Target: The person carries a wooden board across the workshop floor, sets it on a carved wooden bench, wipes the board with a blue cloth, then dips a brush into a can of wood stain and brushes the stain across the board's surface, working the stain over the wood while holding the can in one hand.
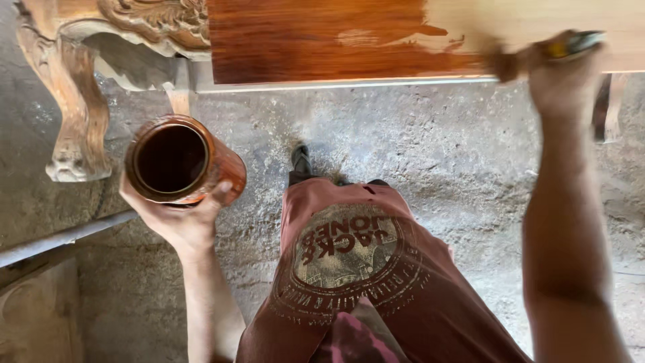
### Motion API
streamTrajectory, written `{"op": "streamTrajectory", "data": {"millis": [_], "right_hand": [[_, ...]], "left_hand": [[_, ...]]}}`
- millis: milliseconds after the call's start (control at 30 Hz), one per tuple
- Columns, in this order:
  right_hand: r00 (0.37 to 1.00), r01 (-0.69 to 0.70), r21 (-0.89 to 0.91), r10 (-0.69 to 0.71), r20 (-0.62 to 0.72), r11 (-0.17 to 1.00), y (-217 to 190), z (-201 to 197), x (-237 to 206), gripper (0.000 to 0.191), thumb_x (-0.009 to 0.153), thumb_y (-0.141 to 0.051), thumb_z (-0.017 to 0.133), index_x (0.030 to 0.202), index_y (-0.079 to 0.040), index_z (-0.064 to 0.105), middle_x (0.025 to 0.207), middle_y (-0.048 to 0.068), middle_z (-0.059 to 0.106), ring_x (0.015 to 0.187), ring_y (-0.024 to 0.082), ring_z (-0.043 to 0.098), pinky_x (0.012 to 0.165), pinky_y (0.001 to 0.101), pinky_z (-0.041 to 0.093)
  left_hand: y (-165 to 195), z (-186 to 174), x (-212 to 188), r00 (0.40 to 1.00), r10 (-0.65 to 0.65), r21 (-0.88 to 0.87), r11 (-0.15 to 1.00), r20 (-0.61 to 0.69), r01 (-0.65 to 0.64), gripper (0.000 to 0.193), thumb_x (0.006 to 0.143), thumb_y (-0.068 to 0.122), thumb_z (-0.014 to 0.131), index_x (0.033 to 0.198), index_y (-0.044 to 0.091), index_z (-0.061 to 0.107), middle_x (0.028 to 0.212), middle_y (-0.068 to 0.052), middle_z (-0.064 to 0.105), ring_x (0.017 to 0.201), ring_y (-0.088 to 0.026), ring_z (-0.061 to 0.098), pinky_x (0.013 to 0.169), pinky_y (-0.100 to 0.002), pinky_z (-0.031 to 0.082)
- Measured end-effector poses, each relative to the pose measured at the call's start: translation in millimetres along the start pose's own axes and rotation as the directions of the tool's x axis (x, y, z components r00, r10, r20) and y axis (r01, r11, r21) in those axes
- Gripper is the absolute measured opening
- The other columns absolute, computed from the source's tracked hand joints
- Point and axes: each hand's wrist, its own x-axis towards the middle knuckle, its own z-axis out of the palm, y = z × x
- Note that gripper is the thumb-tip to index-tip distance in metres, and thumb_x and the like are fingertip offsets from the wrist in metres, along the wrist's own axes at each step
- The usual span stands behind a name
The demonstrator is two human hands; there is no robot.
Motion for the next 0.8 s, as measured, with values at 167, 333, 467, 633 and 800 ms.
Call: {"op": "streamTrajectory", "data": {"millis": [167,333,467,633,800], "right_hand": [[0.868,0.018,-0.889,-0.449,-0.212,0.457,-41,6,-4,0.043,0.096,-0.047,0.073,0.087,-0.005,0.066,0.067,0.003,0.068,0.049,0.006,0.065,0.042,0.0220,0.053],[0.909,0.412,0.058,-0.414,0.043,0.910,-149,86,-37,0.009,0.105,-0.007,0.074,0.107,0.000,0.070,0.091,0.011,0.074,0.080,0.014,0.075,0.061,0.0221,0.063],[0.896,0.404,0.117,-0.419,0.150,0.907,-221,45,-31,0.013,0.100,-0.008,0.081,0.099,0.001,0.072,0.086,0.012,0.074,0.068,0.014,0.071,0.054,0.0256,0.056],[0.867,0.455,0.171,-0.479,0.137,0.874,-324,-12,-30,0.012,0.111,-0.003,0.078,0.109,0.004,0.068,0.099,0.017,0.073,0.083,0.016,0.074,0.062,0.0230,0.063],[0.858,0.419,0.183,-0.454,0.242,0.889,-364,-14,-31,0.016,0.096,-0.006,0.077,0.101,0.005,0.065,0.087,0.015,0.071,0.068,0.014,0.073,0.057,0.0272,0.057]], "left_hand": [[23,8,-9,1.000,-0.001,-0.075,0.997,-0.008,0.001,0.103,0.080,0.039,0.099,0.152,0.004,0.034,0.149,-0.017,0.054,0.135,-0.028,0.059,0.121,-0.043,0.049],[28,26,18,0.989,0.130,-0.105,0.987,0.064,-0.123,0.097,0.082,0.040,0.092,0.151,0.004,0.033,0.147,-0.017,0.057,0.128,-0.028,0.069,0.107,-0.043,0.059],[27,50,24,0.988,0.112,-0.160,0.983,0.108,-0.094,0.107,0.077,0.040,0.095,0.155,0.002,0.032,0.142,-0.018,0.054,0.133,-0.029,0.062,0.114,-0.044,0.057],[14,93,55,0.955,0.243,-0.132,0.966,0.172,-0.222,0.097,0.083,0.038,0.097,0.147,0.005,0.032,0.140,-0.014,0.054,0.126,-0.025,0.063,0.107,-0.041,0.059],[13,118,79,0.892,0.371,0.071,0.914,0.258,-0.400,0.110,0.072,0.030,0.098,0.150,-0.002,0.027,0.145,-0.026,0.041,0.138,-0.045,0.045,0.122,-0.064,0.034]]}}
